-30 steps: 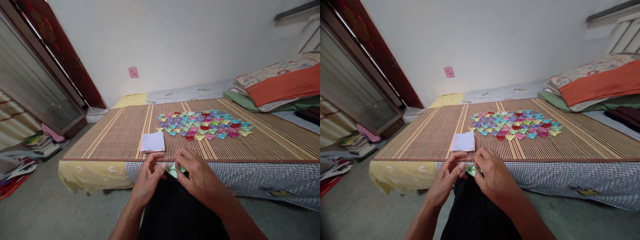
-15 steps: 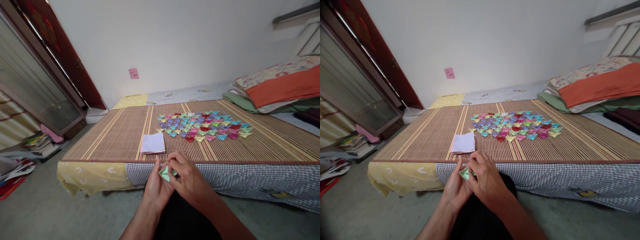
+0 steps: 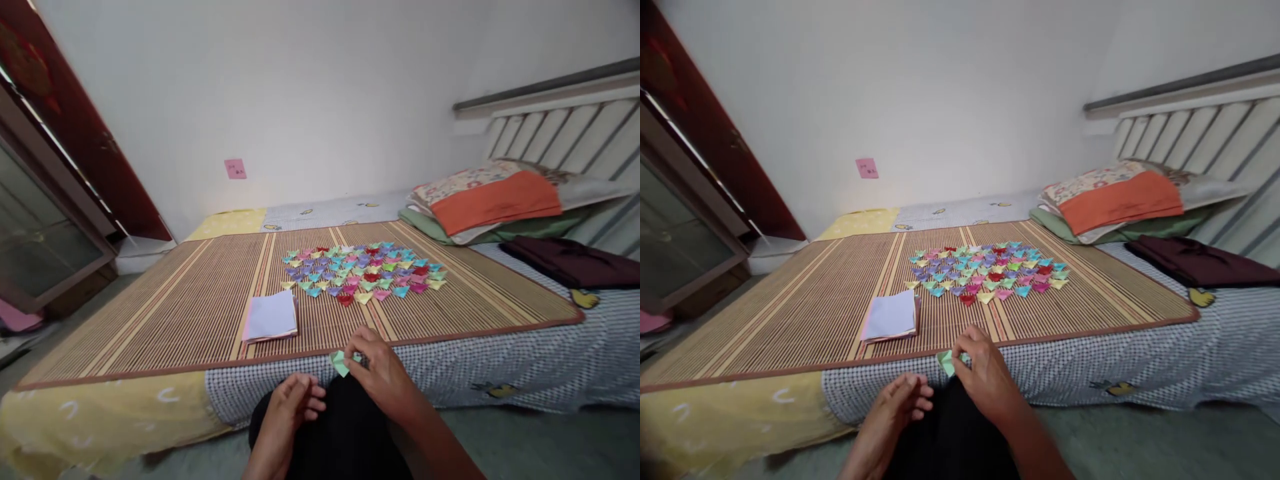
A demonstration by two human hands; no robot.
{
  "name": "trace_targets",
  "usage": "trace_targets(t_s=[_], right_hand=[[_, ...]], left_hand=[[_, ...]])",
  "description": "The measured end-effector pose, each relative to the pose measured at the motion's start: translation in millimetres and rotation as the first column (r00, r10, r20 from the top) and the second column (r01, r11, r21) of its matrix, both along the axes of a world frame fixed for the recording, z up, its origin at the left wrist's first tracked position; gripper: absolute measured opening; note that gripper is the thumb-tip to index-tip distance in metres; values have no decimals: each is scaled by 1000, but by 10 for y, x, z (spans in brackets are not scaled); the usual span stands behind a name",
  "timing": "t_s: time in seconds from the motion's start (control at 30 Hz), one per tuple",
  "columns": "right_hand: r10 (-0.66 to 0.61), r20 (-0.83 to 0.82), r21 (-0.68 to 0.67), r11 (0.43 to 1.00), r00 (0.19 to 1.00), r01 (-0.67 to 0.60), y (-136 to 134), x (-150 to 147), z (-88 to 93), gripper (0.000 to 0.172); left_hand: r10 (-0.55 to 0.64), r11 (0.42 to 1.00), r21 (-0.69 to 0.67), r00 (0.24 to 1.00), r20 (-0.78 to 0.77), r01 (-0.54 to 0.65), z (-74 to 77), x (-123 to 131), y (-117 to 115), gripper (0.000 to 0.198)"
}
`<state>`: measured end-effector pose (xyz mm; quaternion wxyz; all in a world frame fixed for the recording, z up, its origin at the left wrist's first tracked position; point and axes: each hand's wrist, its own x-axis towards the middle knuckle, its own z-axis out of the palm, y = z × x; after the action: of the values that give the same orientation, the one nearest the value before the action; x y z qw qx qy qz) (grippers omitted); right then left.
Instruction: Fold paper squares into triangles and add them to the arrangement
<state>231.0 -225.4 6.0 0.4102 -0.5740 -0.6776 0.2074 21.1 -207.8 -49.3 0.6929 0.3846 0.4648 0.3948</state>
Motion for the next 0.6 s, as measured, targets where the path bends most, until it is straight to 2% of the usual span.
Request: trace_targets(t_s=[0.07,0.17,0.27,0.33,0.43,0.5,0.6], right_hand=[[-54,9,-16,998,999,54,28,189,-123,17],[-119,19,-35,992,993,119,75,487,-272,16],[-184,30,-35,982,982,185,126,790,-352,14],[-217,39,-24,976,975,218,159,982,-375,15],[-265,55,-7,964,963,265,199,1238,-388,17],[-297,64,6,955,953,297,215,1389,-392,18],[-345,81,17,939,935,345,216,1608,-387,20]], left_hand=[[2,988,153,988,-155,22,-163,-15,49,52],[107,919,393,933,-345,40,-398,-68,121,47],[149,844,518,868,-474,138,-624,-144,193,41],[193,773,597,818,-541,212,-755,-184,243,36],[241,680,668,768,-593,303,-883,-208,310,31],[244,656,672,747,-618,342,-919,-209,343,31],[228,656,657,732,-641,371,-927,-219,382,29]])
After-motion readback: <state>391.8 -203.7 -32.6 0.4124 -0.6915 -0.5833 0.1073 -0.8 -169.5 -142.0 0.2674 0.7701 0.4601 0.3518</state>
